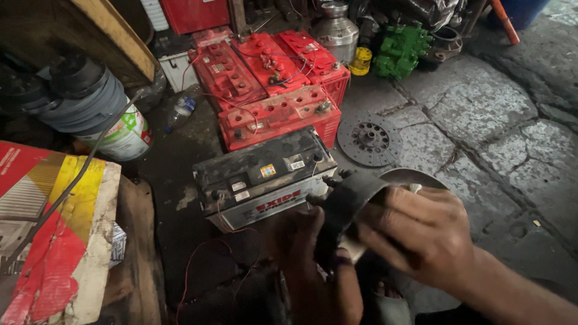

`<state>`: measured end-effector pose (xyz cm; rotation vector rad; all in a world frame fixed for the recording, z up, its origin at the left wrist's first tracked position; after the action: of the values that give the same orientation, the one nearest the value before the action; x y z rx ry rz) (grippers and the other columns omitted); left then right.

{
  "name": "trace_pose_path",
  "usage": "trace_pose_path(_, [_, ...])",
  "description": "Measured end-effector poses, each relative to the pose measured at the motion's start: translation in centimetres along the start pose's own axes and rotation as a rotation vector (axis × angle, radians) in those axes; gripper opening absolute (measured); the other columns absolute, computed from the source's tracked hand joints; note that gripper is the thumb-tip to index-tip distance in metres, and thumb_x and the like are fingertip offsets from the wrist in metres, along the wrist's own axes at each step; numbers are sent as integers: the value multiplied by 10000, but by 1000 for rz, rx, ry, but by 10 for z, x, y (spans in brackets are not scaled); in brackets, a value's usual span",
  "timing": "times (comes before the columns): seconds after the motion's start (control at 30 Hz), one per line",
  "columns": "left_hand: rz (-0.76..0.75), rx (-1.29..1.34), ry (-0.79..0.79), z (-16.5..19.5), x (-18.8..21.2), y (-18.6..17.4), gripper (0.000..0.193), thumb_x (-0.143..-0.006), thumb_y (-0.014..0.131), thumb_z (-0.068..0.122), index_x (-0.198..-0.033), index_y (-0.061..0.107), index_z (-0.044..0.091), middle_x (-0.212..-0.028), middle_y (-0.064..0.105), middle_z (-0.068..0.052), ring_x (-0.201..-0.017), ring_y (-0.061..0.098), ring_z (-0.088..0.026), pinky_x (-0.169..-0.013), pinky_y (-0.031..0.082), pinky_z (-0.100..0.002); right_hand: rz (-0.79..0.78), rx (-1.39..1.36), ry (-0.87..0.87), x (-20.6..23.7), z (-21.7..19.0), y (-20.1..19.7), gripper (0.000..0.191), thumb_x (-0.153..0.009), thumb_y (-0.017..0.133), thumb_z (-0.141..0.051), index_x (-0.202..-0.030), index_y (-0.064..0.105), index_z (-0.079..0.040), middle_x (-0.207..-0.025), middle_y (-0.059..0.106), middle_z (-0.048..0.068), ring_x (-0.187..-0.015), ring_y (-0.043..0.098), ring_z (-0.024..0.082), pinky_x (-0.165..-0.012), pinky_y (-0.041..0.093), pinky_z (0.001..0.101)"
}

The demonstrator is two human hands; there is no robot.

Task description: The person is repairing a small electric motor. They disassemble the motor housing, remove the rotor, and clean the internal components with a cloth. They then reassemble the motor and test it by connecting wires to a battery.

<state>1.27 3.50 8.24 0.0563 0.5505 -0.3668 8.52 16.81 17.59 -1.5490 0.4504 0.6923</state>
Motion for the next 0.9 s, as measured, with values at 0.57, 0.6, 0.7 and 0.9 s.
trace_pose_path(0.57, [36,383,-498,1,-25,-8,900,-708,513,-105,-1546,237,77,-1468,478,-217,-1316,567,-308,-1053,516,-394,-313,-493,1250,-17,33,9,161,-812,829,-212,-769,836,-57,-504,631,27,-434,483,69,-420,369,279])
trace_pose_path(0.6, [40,383,-481,1,-25,-7,884,-719,520,-109,-1547,264,67,-1475,482,-223,-1321,559,-308,-1061,499,-393,-311,-499,1261,-18,33,8,180,-818,824,-218,-754,834,-50,-492,607,19,-434,462,68,-417,355,278])
trace_pose_path(0.7, [34,437,-500,-1,-24,-3,876,-713,518,-109,-1533,265,65,-1448,510,-211,-1298,573,-293,-1053,502,-384,-308,-532,1312,-17,34,7,245,-841,804,-234,-719,825,-23,-464,547,8,-427,406,74,-409,309,284])
trace_pose_path(0.9, [24,439,-474,-1,-24,-1,877,-715,509,-110,-1540,262,56,-1405,543,-224,-1249,602,-303,-1031,520,-389,-286,-629,1344,-13,37,6,291,-870,759,-234,-716,798,11,-457,542,22,-397,399,82,-390,293,295])
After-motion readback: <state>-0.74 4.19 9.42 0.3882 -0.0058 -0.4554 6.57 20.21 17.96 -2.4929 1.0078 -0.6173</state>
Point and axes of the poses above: each hand's wrist, its own x-axis away from the middle knuckle, its own y-axis out of the palm, z = x × y, the point moved 4 cm from there along -x, towards the middle knuckle
